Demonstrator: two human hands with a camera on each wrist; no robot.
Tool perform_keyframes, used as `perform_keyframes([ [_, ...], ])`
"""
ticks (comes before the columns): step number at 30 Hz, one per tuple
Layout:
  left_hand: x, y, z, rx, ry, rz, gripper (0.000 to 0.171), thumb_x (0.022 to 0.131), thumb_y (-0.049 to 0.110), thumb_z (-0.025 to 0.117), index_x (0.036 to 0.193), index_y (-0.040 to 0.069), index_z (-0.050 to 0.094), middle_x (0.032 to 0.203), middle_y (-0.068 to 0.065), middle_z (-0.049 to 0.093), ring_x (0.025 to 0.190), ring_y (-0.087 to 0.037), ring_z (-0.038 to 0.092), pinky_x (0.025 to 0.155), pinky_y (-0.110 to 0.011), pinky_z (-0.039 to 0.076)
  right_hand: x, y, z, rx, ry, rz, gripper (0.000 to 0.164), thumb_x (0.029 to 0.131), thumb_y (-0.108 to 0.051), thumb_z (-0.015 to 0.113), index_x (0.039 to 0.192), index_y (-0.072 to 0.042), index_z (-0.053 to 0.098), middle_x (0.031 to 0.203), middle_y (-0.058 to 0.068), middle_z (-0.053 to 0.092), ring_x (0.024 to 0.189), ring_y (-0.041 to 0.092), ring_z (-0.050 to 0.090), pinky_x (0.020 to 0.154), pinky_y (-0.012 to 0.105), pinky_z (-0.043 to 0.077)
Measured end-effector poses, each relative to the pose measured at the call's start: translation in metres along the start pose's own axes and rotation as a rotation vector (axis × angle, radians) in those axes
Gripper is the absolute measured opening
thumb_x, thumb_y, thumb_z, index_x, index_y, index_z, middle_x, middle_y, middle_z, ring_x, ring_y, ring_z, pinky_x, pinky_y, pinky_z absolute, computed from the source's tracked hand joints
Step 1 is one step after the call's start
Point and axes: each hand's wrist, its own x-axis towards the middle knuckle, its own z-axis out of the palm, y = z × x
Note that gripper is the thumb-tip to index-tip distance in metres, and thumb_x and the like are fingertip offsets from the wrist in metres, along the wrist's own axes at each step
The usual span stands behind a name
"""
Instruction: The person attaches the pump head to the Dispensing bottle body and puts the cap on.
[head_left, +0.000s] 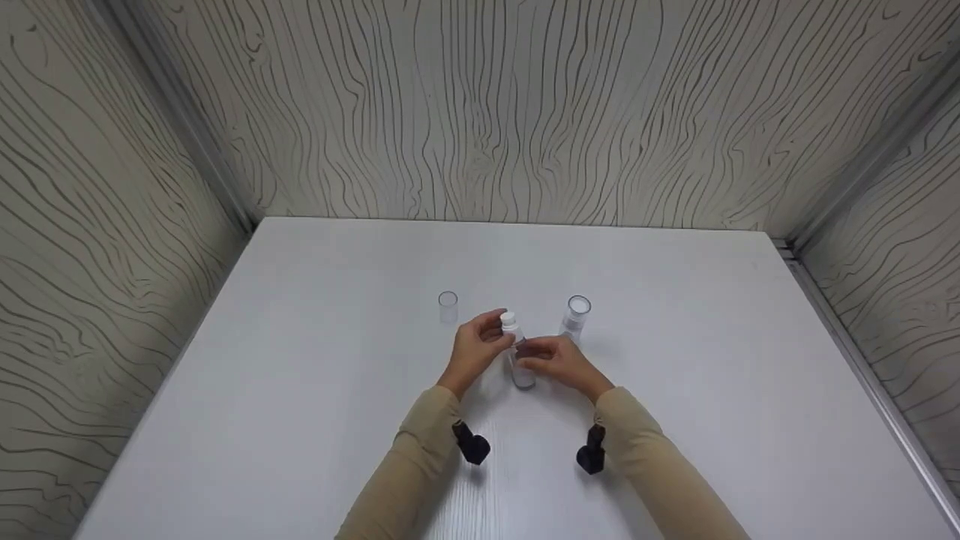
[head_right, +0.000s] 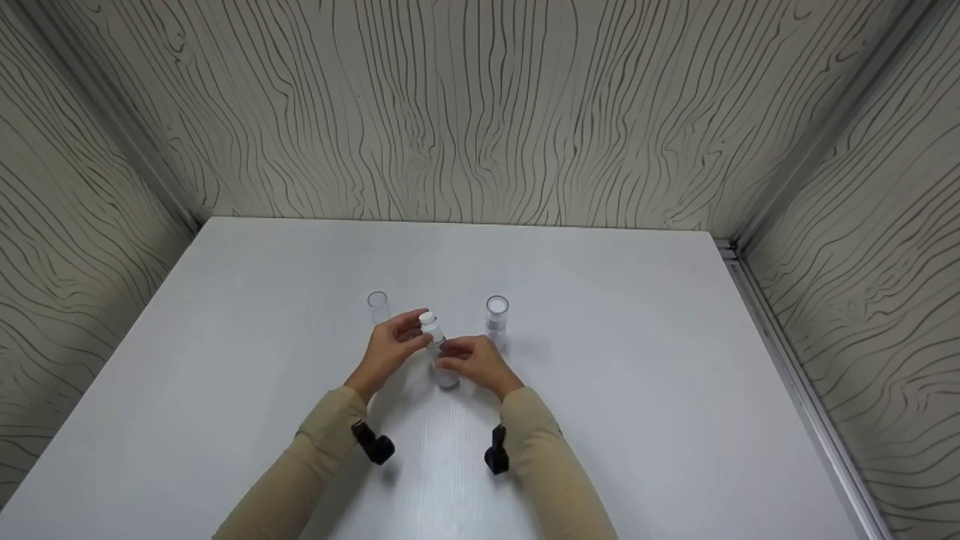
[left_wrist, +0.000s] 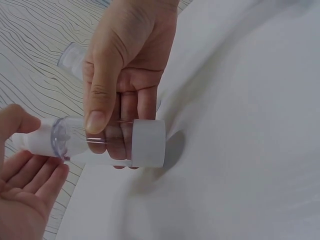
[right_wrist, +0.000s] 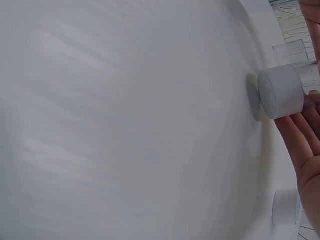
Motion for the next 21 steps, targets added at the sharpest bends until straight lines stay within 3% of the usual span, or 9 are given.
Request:
perform_keyframes([
  [11,0.0003,0.0002,-0.0002,-0.002,0.037,-0.017,0.046,0.086,0.01,0.069,0.129,-0.002,0.056,0.124,-0.023,0.065,0.116,-0.031,0.064,0.097,-0.03,0.056,-0.0006,0.0013,-0.0007,0.006,0.009,-0.005,0.038,0.09,-0.012,0.066,0.119,0.012,0.06,0.117,0.031,0.065,0.113,0.043,0.063,0.091,0.018,0.055],
  [21,0.0003,0.0,0.0038,0.034,0.138,-0.044,0.048,0.077,0.023,0.081,0.117,0.001,0.064,0.113,-0.017,0.07,0.107,-0.026,0.068,0.094,-0.029,0.057,0.0017,0.0037,0.0006,-0.036,0.027,-0.053,0.036,0.089,-0.009,0.067,0.116,0.014,0.062,0.112,0.031,0.067,0.107,0.044,0.065,0.087,0.009,0.052],
])
